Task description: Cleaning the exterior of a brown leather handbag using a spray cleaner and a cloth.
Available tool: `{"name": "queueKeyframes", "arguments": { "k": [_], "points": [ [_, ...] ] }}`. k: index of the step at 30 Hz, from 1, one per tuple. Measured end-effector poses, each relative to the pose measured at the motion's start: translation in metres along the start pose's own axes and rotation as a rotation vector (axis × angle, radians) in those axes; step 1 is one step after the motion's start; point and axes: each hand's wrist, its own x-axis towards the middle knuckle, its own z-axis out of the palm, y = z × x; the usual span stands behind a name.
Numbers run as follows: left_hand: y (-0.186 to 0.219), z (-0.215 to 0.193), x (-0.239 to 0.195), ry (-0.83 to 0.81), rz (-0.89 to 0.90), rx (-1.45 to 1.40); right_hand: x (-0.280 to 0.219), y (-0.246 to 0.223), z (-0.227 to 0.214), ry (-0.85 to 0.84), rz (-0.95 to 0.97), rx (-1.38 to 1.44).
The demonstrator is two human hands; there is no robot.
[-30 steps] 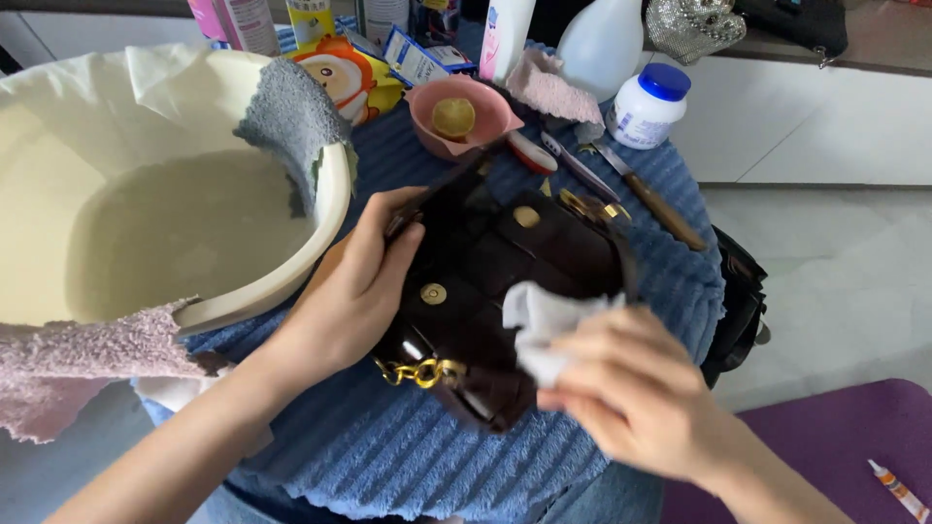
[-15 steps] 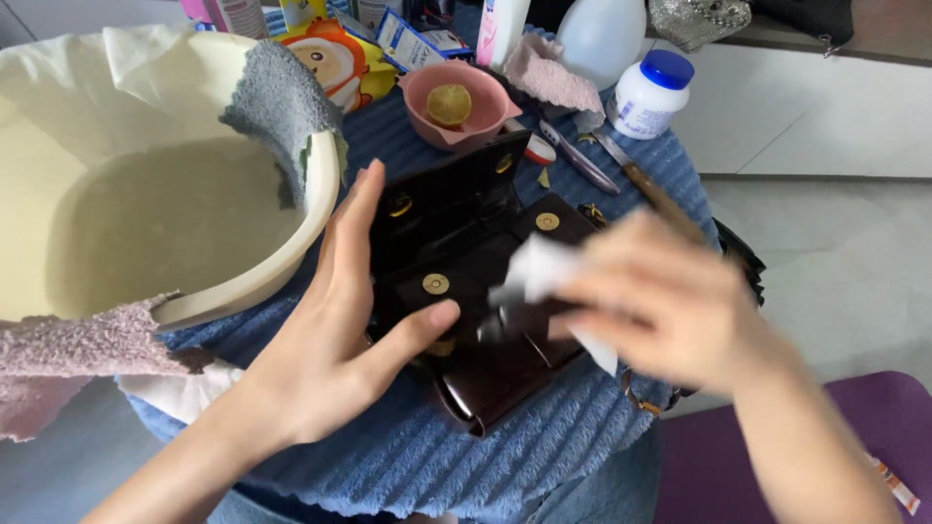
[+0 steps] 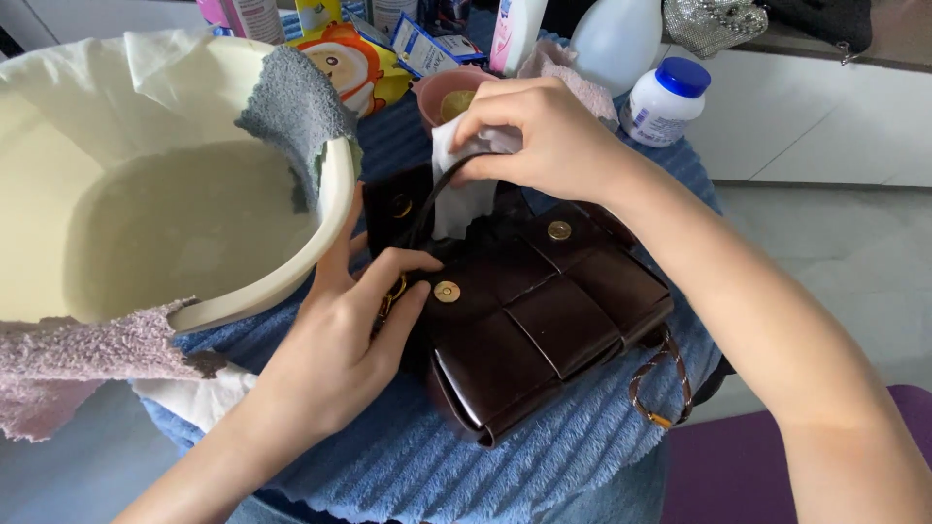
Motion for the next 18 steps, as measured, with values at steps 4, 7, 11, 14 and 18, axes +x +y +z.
{"name": "queueKeyframes", "arguments": {
  "k": [4, 7, 11, 14, 18],
  "points": [
    [-0.005, 0.001, -0.002, -0.066, -0.144, 0.045, -0.005, 0.008, -0.018, 0.089, 0.104, 0.01],
    [-0.005, -0.004, -0.003, -0.126, -0.211, -0.003, -0.029, 0.004, -0.035, 0.399, 0.208, 0.087],
    [-0.003, -0.006, -0.007, -0.125, -0.229, -0.04, -0.047, -0.075, -0.043, 0.35, 0.252, -0.121],
    [0.004, -0.011, -0.017, -0.142, -0.183, -0.031, -0.058, -0.115, -0.031, 0.041, 0.108, -0.091],
    [0.021, -0.027, -0.043, -0.099, -0.186, 0.056, -0.088, -0.126, -0.009, -0.169, 0.134, -0.222]
  ]
}}
